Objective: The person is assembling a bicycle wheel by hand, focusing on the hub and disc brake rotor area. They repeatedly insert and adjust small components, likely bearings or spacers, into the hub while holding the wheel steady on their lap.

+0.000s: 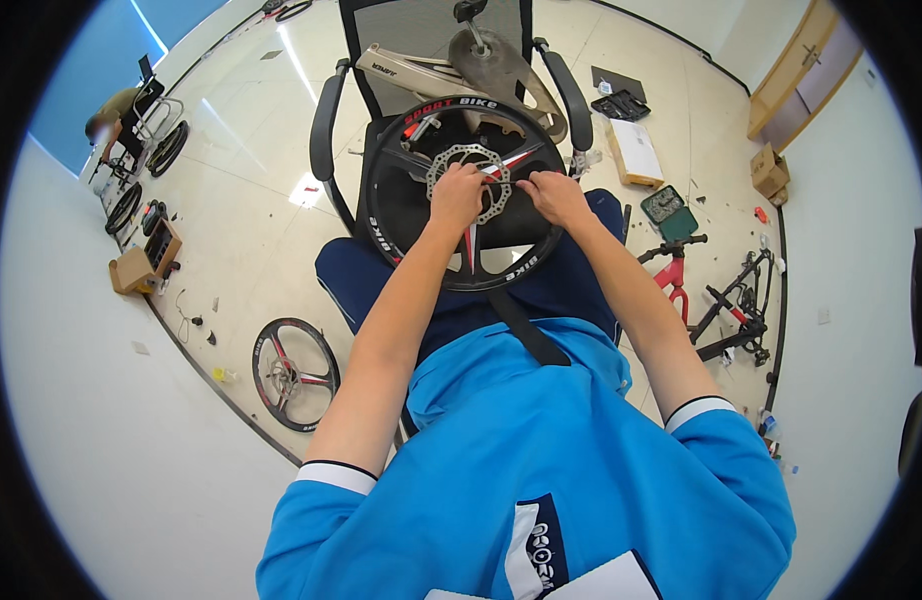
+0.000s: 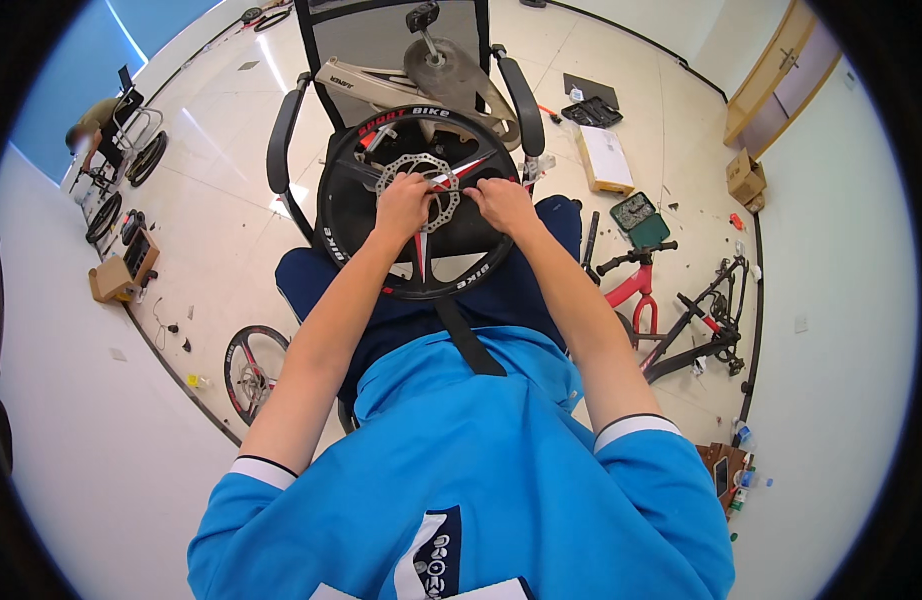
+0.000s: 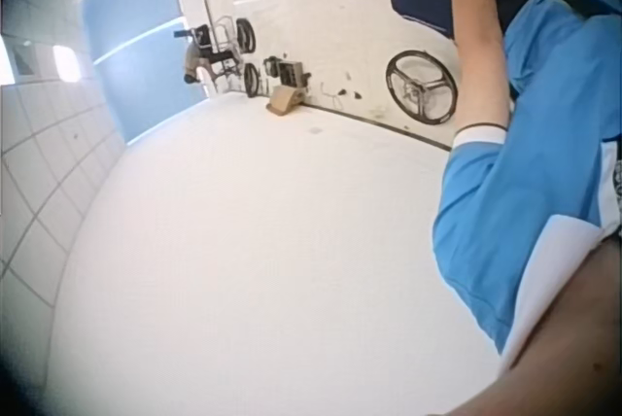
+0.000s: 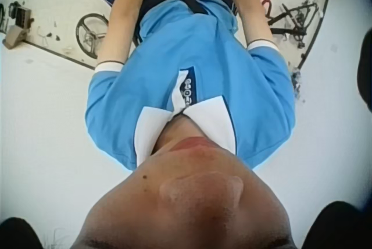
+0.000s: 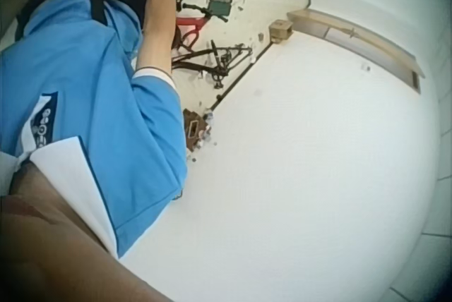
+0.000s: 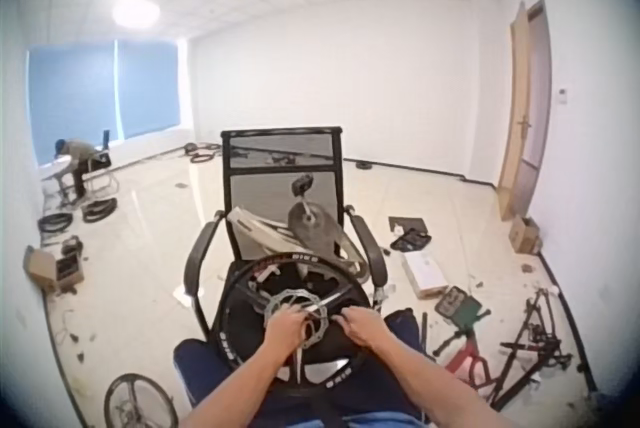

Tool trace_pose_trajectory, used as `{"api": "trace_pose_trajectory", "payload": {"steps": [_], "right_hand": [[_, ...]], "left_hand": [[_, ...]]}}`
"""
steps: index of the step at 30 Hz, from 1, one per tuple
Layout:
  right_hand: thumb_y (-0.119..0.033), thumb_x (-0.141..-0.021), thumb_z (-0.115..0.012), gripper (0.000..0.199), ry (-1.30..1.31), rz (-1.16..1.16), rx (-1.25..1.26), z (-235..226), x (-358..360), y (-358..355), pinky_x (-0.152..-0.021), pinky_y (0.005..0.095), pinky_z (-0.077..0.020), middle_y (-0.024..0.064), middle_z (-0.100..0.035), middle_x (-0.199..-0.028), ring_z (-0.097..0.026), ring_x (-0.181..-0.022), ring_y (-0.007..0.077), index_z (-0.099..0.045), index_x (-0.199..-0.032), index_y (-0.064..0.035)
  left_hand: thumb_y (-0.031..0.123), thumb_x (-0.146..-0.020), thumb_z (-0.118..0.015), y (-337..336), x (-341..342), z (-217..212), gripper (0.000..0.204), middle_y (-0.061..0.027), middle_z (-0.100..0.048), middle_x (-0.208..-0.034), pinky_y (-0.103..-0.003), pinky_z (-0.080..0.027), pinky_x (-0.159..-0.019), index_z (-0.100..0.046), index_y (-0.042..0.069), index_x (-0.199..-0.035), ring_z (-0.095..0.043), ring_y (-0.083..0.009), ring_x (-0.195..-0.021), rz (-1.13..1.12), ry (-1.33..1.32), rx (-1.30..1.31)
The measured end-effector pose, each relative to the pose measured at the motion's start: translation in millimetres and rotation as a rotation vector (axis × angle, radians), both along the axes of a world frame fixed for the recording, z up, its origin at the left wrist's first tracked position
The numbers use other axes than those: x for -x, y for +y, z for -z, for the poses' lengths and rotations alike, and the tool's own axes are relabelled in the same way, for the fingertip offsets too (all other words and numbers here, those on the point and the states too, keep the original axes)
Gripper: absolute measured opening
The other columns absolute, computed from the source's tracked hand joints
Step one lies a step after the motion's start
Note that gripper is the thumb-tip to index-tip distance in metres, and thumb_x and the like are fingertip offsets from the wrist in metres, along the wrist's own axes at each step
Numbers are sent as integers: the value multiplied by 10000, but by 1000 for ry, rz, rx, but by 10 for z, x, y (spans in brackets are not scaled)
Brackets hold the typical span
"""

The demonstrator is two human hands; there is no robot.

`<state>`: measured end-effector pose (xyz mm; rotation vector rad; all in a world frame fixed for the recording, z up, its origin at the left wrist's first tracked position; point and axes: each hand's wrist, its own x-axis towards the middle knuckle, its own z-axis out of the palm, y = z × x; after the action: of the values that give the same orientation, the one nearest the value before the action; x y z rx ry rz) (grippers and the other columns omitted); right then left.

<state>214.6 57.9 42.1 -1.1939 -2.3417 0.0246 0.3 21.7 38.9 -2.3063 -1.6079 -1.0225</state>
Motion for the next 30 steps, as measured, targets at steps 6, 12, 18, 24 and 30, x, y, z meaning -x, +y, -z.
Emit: {"api": "trace_pose_trajectory", "payload": {"steps": [6,12,18,24,30], "right_hand": [[-379,-965,-509,438,62,71,140,218,149,-352,-687,496,-509,214,-650,-732,-645,-759,393,-638,-737,-28],[-324,-991,-442,364,73,62,324,206,204,-300,-745,522,-495,238,-658,-837,-630,-814,438,-602,-889,-13],[-267,-975,-444,298,45,0,221,153,308,-311,-713,523,-497,240,-649,-784,-636,-783,423,-560,-878,-10],[-321,-987,-441,370,1,28,284,180,312,-291,-705,523,-500,247,-647,-770,-636,-758,431,-580,-857,-4],[-424,-968,-464,491,44,58,398,77,415,-337,-757,519,-502,279,-654,-837,-635,-802,445,-632,-850,22]], "left_hand": [[96,-773,-675,-19,135,12,81,-47,-635,-903,-382,-509,-776,-709,56,-834,-591,-273,-883,79,12,46],[60,-734,-716,-218,100,-6,187,-106,-620,-1006,-395,-493,-822,-693,39,-919,-587,-319,-924,124,-187,-73],[193,-778,-785,-607,-241,374,536,-135,-552,-1071,-366,-457,-847,-501,3,-1190,-560,-258,-940,-450,-754,-172],[334,-856,-729,-331,27,451,502,-89,-609,-772,-328,-486,-707,-510,-37,-1115,-591,-185,-724,-546,-1302,109],[385,-984,-524,11,233,689,412,-153,-650,-945,-369,-516,-759,-522,-14,-1087,-642,-256,-850,-279,-1346,331]]}}
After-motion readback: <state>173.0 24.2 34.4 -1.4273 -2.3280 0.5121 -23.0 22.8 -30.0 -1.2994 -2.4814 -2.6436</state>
